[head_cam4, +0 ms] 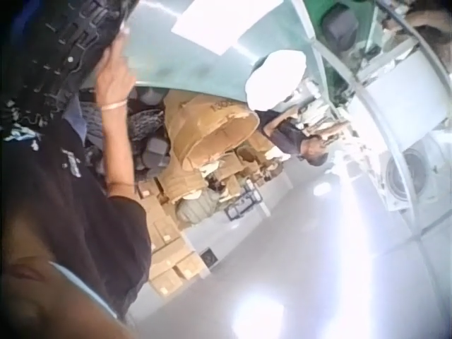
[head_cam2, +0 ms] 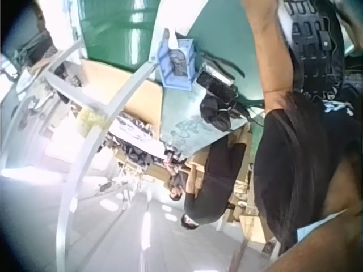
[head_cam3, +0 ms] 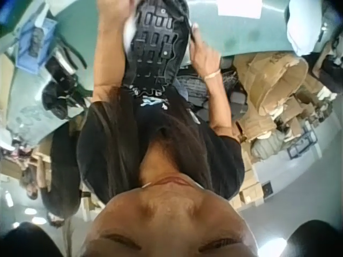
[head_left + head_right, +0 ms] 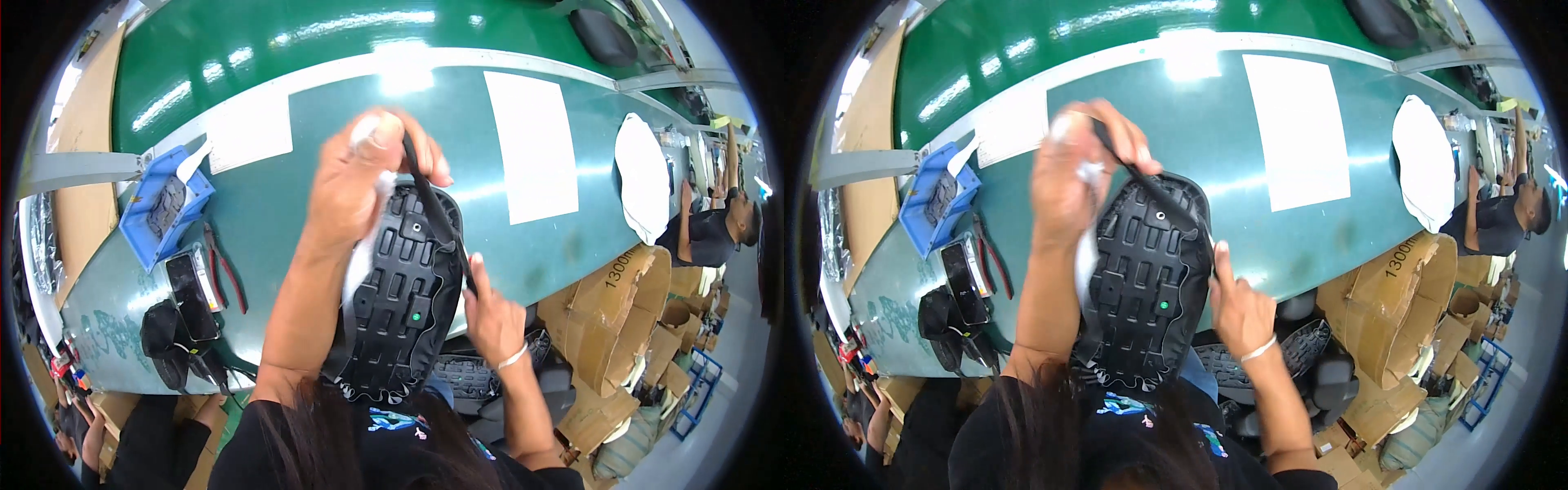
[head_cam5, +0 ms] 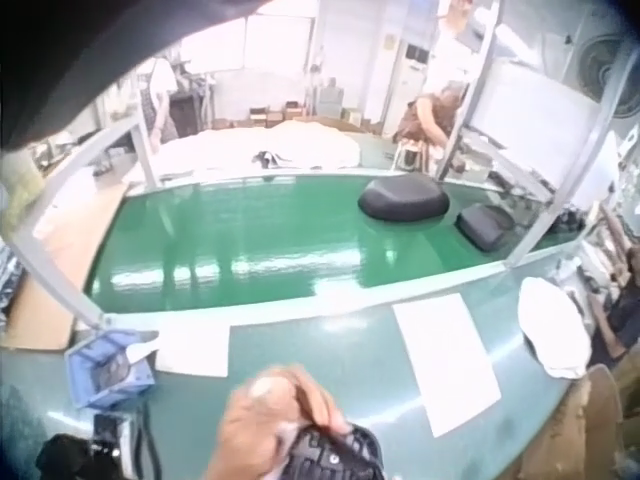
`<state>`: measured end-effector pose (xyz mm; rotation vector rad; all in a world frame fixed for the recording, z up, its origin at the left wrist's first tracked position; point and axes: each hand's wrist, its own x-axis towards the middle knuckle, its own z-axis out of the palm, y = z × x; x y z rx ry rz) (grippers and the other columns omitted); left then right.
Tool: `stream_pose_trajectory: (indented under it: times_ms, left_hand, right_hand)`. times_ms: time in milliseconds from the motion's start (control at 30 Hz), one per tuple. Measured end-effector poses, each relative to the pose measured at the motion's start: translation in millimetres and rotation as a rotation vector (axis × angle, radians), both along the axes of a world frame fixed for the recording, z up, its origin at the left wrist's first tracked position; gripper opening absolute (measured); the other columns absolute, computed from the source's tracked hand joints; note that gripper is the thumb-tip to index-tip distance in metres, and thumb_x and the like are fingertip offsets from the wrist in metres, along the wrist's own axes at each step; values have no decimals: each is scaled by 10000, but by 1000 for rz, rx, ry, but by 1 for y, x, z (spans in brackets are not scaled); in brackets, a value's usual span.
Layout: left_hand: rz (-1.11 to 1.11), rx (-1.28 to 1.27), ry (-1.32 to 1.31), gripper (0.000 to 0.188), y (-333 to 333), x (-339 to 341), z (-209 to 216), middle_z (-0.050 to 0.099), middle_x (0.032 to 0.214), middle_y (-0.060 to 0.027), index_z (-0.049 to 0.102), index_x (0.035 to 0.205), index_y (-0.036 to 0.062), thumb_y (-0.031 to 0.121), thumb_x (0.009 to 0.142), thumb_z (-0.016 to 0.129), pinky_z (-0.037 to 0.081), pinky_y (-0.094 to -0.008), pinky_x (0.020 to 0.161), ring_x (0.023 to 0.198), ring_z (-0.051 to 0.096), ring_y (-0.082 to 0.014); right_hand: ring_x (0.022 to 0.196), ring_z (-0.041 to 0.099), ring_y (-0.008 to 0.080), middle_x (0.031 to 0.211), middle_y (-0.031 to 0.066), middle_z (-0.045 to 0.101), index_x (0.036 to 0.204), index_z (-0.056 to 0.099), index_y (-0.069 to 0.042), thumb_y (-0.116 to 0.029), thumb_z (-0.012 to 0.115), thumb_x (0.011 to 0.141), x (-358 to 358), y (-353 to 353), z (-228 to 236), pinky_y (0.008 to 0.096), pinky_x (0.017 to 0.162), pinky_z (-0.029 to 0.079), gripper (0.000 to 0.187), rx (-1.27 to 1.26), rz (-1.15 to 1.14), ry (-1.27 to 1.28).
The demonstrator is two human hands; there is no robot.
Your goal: Trimming excess material from motorcycle seat bases using a utility knife.
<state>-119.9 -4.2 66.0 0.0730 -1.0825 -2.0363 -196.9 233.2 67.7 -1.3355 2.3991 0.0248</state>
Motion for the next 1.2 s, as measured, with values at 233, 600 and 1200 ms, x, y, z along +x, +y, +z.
stream_pose_trajectory:
  times_ms: [233, 600, 1200]
  left_hand:
    - [-139, -1488, -1197, 314, 16, 3, -14, 612, 787, -34, 640, 896, 89, 341, 723, 711, 361, -378, 752, 854, 514, -221]
    - [457, -906, -405, 277, -27, 50, 46, 483, 1202, -163, 550, 589, 43, 223, 589, 760, 283, -494, 1003, 1144, 464, -300]
    - [401, 241, -1415, 597, 173, 199, -48, 539, 1147, -168, 447, 1223, -39, 327, 812, 679, 353, -364, 975, 1108, 483, -276]
  right_hand:
    - [541, 591, 357, 655, 151, 616, 1344, 396, -136, -206, 555, 871, -9, -17, 13, 448, 480, 455, 504, -34, -102, -54]
    - [544, 603, 353, 827, 218, 644, 1363, 371, -22, -181, 609, 855, 90, 86, 13, 419, 477, 471, 583, -101, -220, -319]
    - [864, 626, 298, 1179, 153, 558, 1358, 324, -95, -253, 705, 778, -3, -22, -40, 355, 761, 497, 712, -538, 47, -669]
